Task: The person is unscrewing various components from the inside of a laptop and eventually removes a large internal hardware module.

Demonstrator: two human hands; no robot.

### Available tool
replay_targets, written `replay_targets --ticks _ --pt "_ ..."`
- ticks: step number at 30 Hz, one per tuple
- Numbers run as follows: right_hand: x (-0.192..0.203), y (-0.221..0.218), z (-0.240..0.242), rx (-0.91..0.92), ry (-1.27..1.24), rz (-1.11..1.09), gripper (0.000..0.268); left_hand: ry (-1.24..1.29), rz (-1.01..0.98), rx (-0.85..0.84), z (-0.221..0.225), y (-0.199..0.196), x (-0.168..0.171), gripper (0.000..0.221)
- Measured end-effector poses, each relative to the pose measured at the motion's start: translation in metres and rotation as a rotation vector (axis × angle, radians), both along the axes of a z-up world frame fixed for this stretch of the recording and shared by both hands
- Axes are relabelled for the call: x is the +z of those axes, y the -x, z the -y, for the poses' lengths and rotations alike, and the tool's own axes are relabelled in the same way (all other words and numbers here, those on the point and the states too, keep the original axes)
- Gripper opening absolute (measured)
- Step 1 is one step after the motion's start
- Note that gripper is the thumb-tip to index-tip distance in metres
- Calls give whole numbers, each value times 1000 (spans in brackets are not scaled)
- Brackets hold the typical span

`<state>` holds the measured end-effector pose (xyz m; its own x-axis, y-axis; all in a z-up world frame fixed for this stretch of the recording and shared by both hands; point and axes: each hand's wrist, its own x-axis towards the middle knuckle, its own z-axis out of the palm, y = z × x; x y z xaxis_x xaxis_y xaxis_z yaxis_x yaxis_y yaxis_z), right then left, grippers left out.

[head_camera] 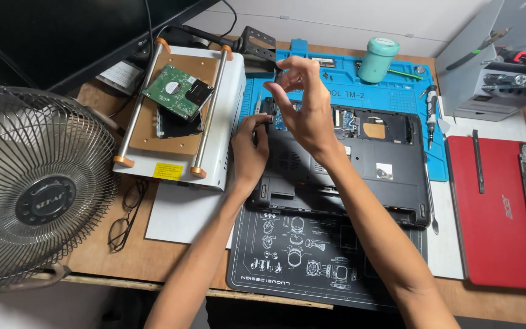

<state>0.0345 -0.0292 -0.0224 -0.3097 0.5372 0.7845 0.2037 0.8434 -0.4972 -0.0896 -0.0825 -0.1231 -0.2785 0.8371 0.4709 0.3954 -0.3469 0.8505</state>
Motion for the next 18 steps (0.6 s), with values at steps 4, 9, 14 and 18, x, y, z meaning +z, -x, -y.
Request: replay_targets --ticks 4,9,14,18 --pt "3 3 -4 -30 29 4 36 2 -5 0 0 0 3 27" --pt "10 -3 -2 -20 28 -47 35 -11 -29 -27 2 0 9 27" --pt "3 -7 0 -22 62 -80 35 -18 -44 -31 5 -1 11 25" --pt "9 -2 3 -13 68 -46 33 -21 -54 -21 1 1 6 25"
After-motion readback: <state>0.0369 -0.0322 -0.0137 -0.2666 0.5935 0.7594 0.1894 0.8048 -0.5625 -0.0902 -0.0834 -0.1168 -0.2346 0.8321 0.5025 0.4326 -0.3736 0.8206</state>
